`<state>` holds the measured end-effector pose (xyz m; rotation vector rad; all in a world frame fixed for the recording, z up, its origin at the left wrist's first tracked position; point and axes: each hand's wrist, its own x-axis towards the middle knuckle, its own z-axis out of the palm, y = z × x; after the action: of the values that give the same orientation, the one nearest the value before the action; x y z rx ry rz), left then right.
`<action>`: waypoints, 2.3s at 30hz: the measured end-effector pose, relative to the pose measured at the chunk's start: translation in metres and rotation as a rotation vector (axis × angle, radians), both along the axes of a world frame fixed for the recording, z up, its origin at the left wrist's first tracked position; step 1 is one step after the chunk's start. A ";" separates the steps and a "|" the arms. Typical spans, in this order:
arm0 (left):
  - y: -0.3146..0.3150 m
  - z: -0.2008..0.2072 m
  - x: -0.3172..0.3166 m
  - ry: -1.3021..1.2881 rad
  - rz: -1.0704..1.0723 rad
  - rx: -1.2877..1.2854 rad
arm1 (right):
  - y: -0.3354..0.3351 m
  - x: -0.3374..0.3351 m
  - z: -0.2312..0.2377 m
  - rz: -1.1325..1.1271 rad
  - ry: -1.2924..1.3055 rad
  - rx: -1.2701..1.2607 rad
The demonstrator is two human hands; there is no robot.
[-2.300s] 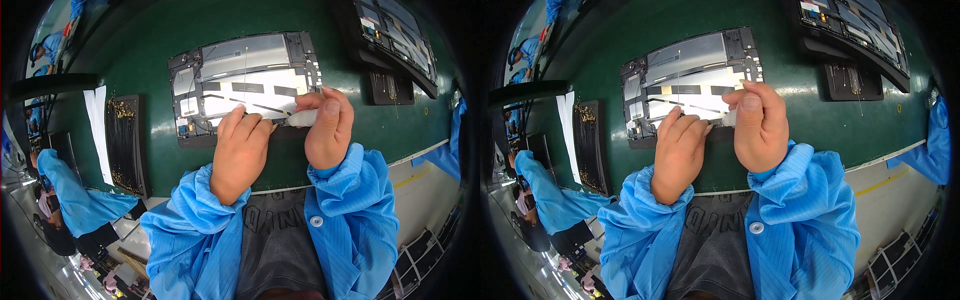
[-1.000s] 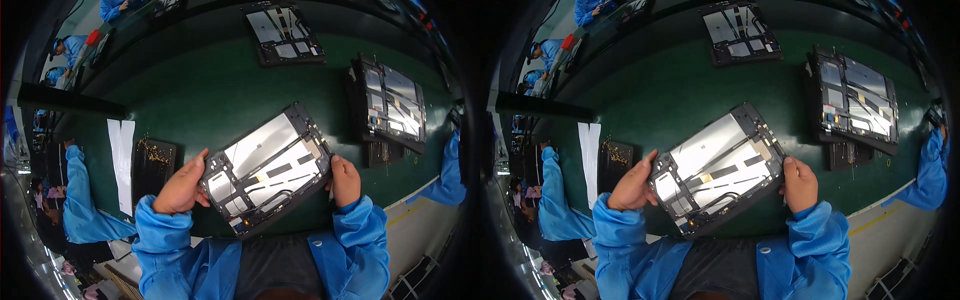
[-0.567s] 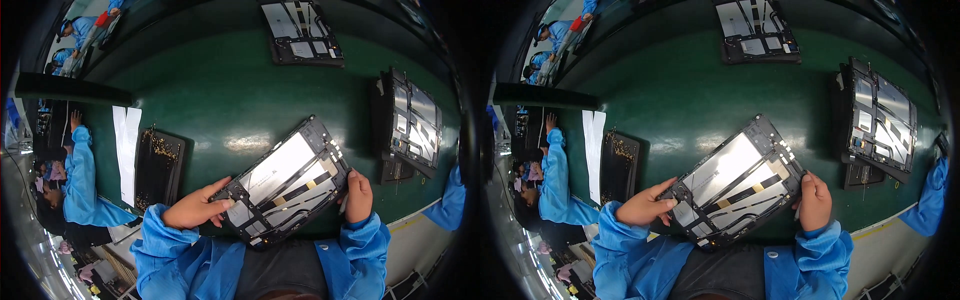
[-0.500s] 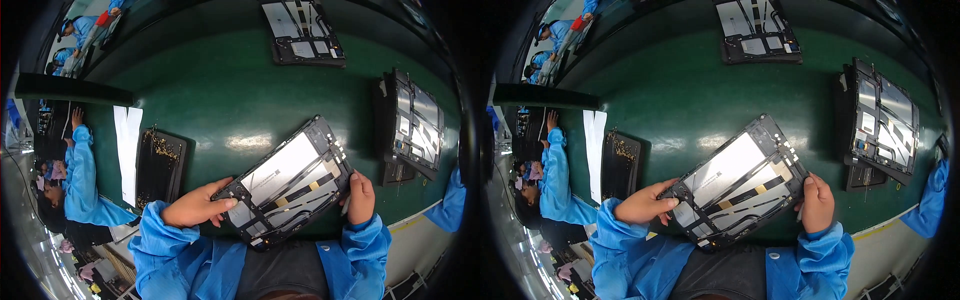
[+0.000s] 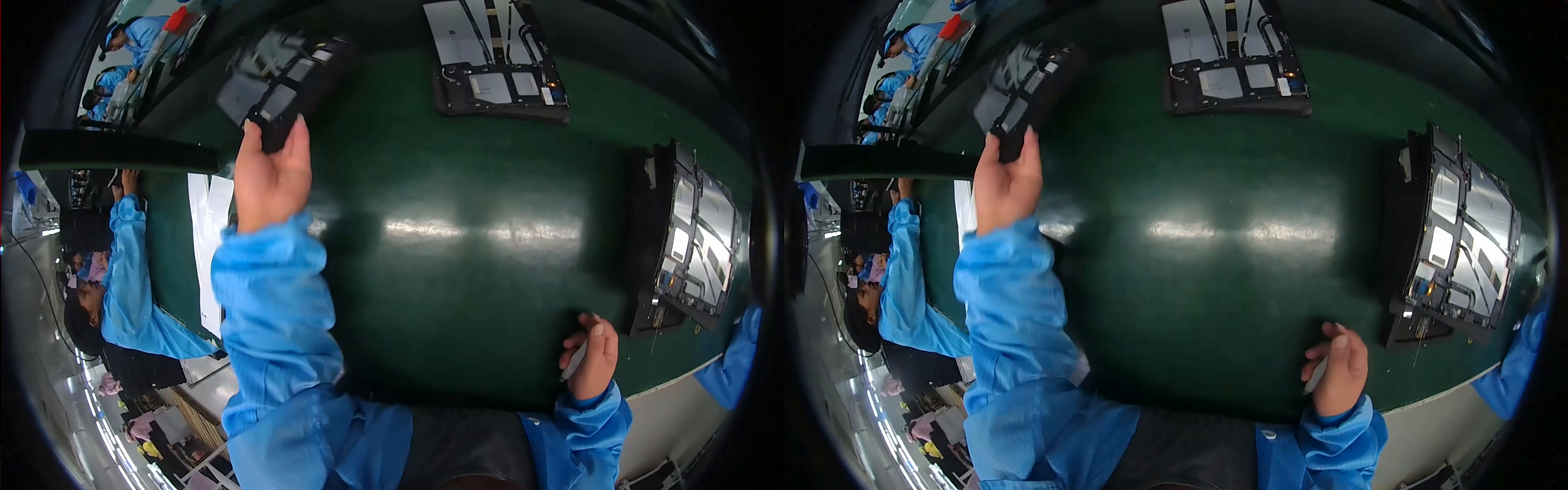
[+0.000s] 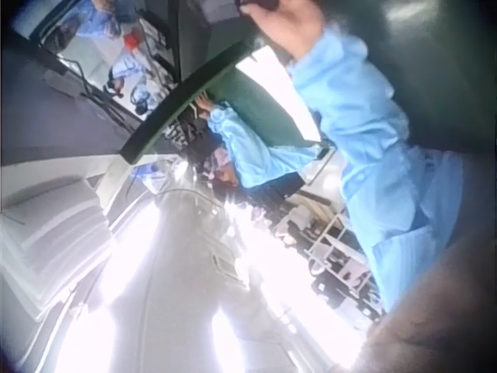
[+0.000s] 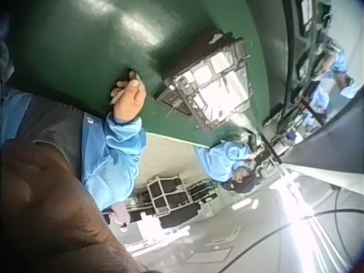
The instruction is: The person assembles internal components into a tablet chassis, attaching a ribbon cable and a battery using a glue applicator and tweezers.
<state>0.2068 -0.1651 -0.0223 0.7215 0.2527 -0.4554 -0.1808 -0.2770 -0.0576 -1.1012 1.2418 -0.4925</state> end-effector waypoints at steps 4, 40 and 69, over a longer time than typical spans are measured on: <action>-0.016 -0.016 0.025 0.125 0.111 0.251 | 0.006 0.004 0.000 0.053 -0.076 -0.031; -0.141 -0.029 -0.013 0.122 -0.192 0.439 | 0.012 0.007 -0.004 0.238 0.054 -0.428; 0.171 -0.035 -0.073 -1.139 -0.189 1.860 | 0.081 0.036 0.010 1.214 0.044 0.377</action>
<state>0.1341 0.0062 -0.0570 2.6778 -0.6238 0.2340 -0.1444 -0.1955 -0.0475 -1.3039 0.4783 0.6621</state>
